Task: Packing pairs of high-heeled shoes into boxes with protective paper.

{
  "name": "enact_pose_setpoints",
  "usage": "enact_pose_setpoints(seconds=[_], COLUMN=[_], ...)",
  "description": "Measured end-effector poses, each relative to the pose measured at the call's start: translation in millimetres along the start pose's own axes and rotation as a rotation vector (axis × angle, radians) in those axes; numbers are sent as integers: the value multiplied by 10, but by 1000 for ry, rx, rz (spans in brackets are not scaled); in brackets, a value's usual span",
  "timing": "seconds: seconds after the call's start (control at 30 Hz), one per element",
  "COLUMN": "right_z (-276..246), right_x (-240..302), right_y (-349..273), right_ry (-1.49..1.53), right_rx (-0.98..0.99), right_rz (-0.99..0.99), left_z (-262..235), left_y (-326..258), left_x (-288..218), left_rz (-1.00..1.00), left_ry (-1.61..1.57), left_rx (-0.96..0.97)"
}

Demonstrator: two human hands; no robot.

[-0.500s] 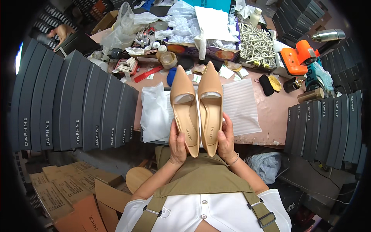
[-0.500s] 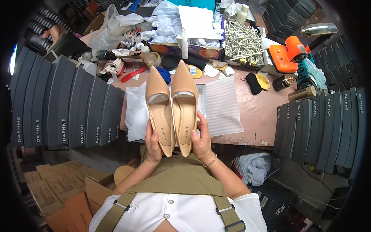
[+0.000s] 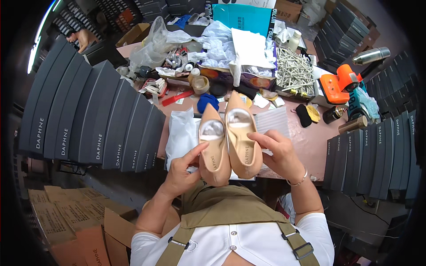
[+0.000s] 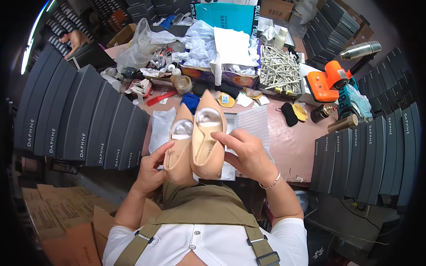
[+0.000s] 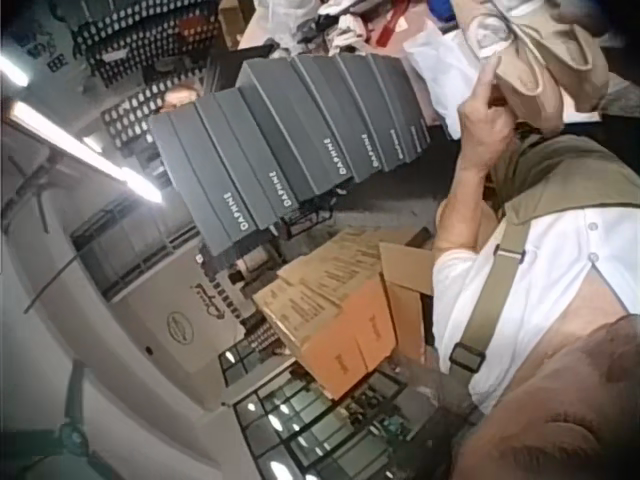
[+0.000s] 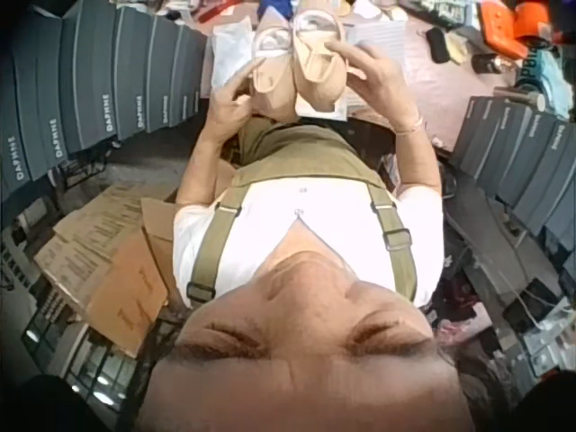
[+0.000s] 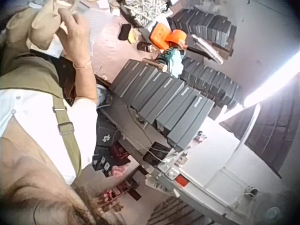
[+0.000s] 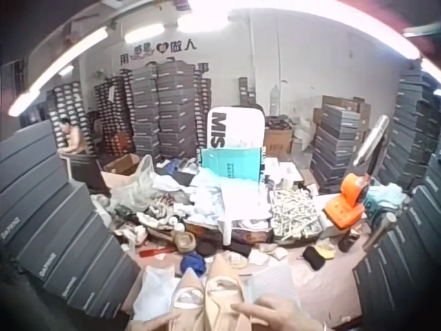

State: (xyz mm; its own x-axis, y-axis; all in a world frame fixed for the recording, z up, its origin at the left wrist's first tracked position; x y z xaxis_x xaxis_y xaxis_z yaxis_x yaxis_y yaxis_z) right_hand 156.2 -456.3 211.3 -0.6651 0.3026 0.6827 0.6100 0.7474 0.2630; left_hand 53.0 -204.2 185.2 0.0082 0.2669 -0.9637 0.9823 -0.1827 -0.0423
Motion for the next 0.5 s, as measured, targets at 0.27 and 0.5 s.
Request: enact_pose_setpoints(seconds=[0.27, 0.5], right_z=[511, 926], right_x=[-167, -564], right_y=[-4, -294], right_ry=[1157, 1283], right_rx=[-32, -104], right_rz=[178, 328], left_z=[76, 405], left_y=[246, 201], left_x=[371, 752], left_rz=[-73, -109], left_ry=[-665, -845], left_rx=[-76, -18])
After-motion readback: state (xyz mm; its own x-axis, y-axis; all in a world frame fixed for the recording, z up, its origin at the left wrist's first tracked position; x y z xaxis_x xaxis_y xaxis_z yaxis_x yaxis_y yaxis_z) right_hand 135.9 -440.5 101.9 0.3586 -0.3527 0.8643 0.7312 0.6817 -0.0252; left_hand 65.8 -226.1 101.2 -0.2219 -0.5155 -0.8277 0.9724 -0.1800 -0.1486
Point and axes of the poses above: each hand's wrist, its own y-axis towards the middle knuckle, its own z-axis out of the palm, x = y × z, the point moved 2 cm from there along y, towards the middle knuckle, and after that the axes turned 6 degrees about x, right-handed, at the moved point
